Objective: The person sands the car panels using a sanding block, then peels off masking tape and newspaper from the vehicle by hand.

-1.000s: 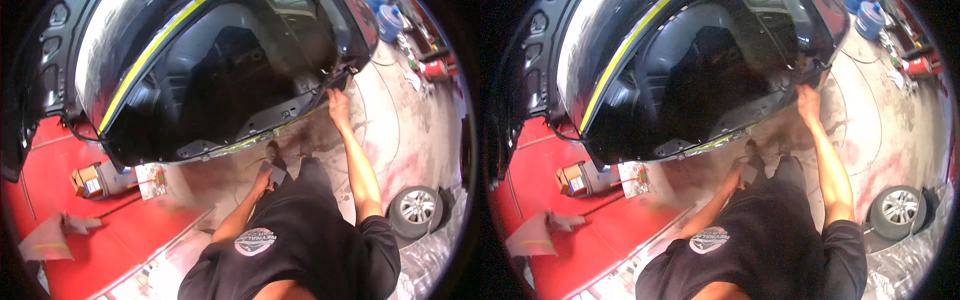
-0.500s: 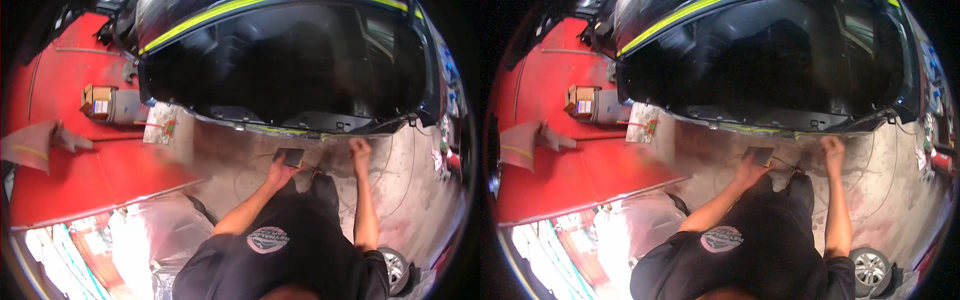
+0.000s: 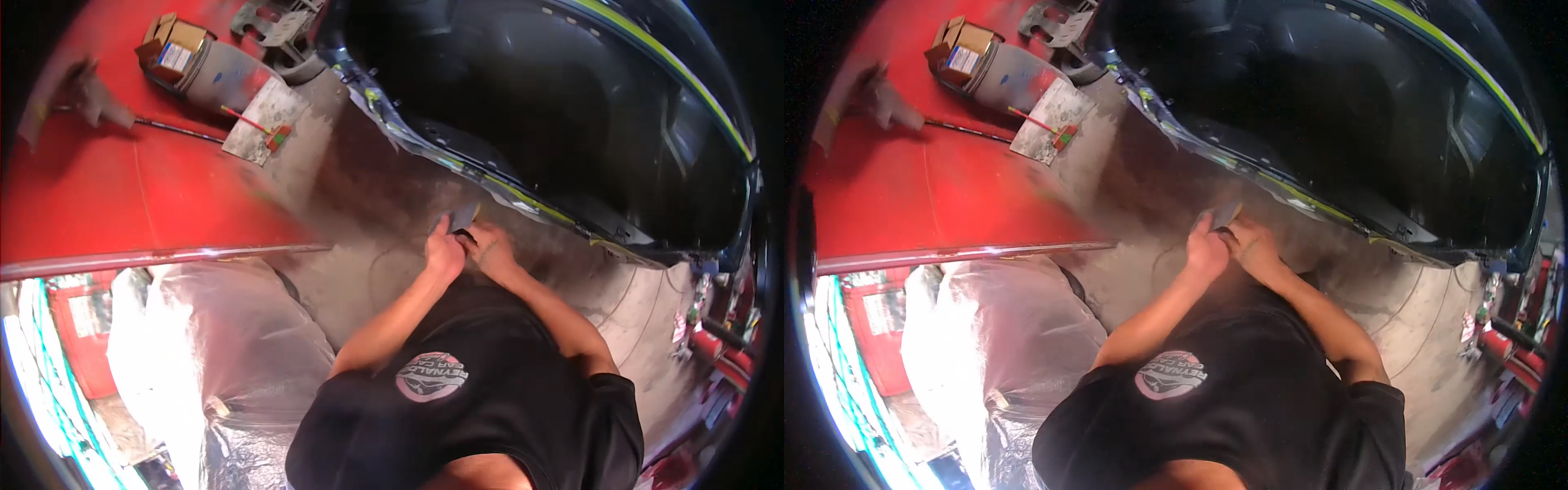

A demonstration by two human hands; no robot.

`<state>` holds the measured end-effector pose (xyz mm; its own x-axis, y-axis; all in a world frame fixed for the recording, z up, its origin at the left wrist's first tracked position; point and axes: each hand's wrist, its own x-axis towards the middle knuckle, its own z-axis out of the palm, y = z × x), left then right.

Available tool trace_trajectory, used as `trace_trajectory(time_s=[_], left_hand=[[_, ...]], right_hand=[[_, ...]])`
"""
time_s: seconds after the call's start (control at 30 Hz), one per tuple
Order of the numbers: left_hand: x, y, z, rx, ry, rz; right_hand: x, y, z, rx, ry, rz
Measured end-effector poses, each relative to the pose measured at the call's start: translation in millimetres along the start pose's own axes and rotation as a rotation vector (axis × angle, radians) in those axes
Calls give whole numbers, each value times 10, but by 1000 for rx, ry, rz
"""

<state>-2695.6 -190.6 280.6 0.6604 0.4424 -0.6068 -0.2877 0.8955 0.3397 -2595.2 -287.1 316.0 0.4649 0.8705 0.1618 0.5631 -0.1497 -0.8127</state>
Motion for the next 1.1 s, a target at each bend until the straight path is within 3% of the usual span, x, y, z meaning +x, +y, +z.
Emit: trace_trajectory(time_s=[0.03,0.13,0.33,0.43,0.63,0.73,0.87,0.97,1.03,1.1], left_hand=[[-12,181,-127,-11,-18,20],[-157,673,-268,-65,19,23],[-102,1277,-598,-169,-61,86],[65,1436,-638,-186,-91,91],[268,1893,-678,-62,26,64],[367,2243,-775,-12,63,61],[546,2565,-1046,-54,58,68],[732,2635,-1387,-144,106,56],[1013,2674,-1935,-406,119,-221],[1128,2822,-1974,-406,189,-301]], right_hand=[[82,-31,221,-16,9,-8],[497,-429,522,190,-191,281],[991,-713,892,283,-143,93],[1264,-817,872,294,-196,212],[1764,-357,1235,135,-244,129],[2148,-57,1548,296,-157,11],[2715,-43,1568,502,-256,214],[3017,69,1551,653,-103,274],[3153,171,1538,715,5,342],[3263,332,1513,779,68,415]])
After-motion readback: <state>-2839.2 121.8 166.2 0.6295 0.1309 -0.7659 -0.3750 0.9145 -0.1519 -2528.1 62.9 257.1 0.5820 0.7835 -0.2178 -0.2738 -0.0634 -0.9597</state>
